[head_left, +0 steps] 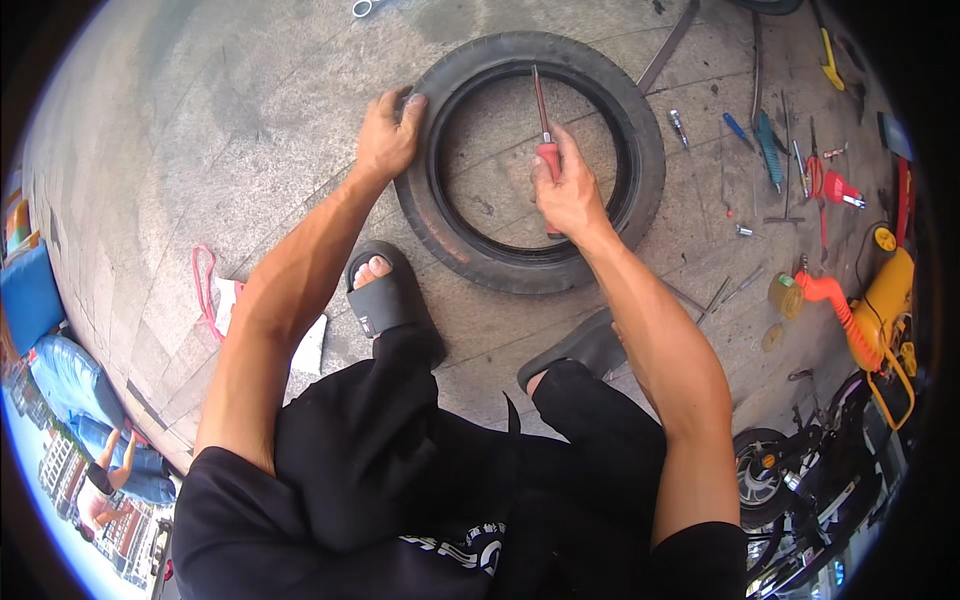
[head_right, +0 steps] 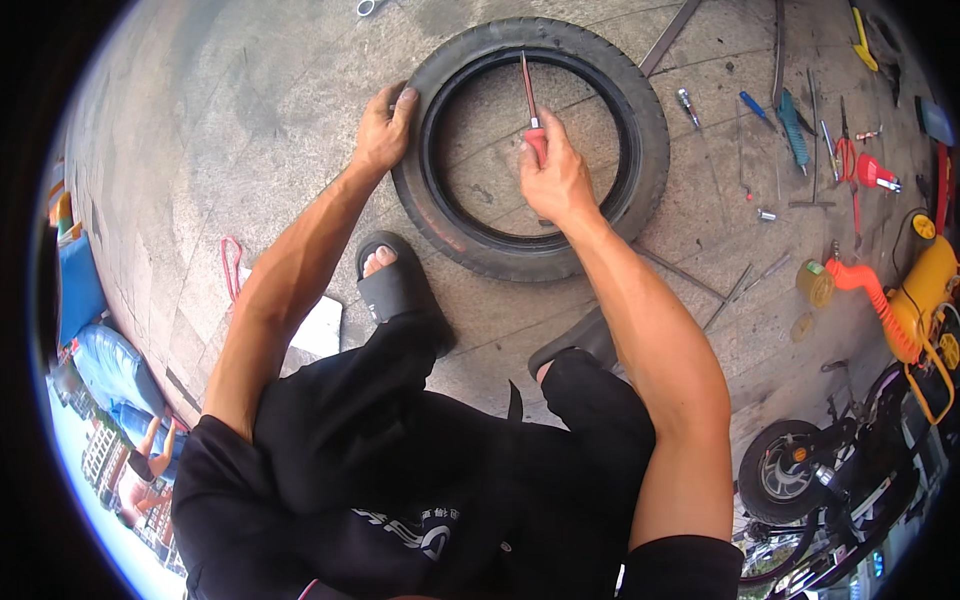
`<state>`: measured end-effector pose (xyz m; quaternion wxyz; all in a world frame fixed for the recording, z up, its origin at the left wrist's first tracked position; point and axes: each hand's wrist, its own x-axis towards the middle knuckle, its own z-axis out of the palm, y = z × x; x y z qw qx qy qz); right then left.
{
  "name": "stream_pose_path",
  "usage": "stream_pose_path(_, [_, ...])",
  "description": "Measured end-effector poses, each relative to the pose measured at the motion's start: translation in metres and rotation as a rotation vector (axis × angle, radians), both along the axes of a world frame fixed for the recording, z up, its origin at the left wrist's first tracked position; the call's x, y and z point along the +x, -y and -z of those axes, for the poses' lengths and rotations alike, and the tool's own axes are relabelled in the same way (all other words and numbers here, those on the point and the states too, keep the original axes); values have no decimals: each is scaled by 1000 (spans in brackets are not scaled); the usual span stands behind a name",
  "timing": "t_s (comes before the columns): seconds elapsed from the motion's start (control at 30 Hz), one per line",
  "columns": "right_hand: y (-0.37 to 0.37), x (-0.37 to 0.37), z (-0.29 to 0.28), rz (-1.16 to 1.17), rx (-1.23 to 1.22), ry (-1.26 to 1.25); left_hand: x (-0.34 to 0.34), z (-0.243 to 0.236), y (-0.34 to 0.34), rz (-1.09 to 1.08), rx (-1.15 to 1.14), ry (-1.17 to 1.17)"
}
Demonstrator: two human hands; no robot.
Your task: The person removes a motorcycle tire from the wheel using a metal pry bar and a screwdriver. They pry the tire bead off the rim, detach the tire, and then use a screwdriver to work along the inner edge of the removed tire.
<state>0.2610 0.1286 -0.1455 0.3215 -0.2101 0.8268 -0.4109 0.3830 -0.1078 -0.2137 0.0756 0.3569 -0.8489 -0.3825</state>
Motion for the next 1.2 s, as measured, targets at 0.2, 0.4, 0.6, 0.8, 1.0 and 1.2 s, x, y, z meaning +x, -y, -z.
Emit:
stream_pose_path(0.2, [28, 38, 20, 257, -4, 59, 2, 1, 0, 12, 96, -93])
stream_pose_path(0.4, [32, 31, 20, 241, -14, 15, -2, 1, 2, 15, 148, -63])
stream_pose_path(0.6, [37, 30, 15, 208, 47, 55, 1, 0, -1, 27, 85, -124])
stream_pose_path(0.8, [54, 59, 2, 123, 52, 88, -1, 1, -1, 29, 119, -112])
stream_pose_path(1.0, [37, 36, 6, 166, 79, -58, 0, 6, -3, -15, 147, -131])
stream_pose_path(1.2, [60, 52, 17, 278, -76, 281, -1, 4, -4, -13, 139, -94])
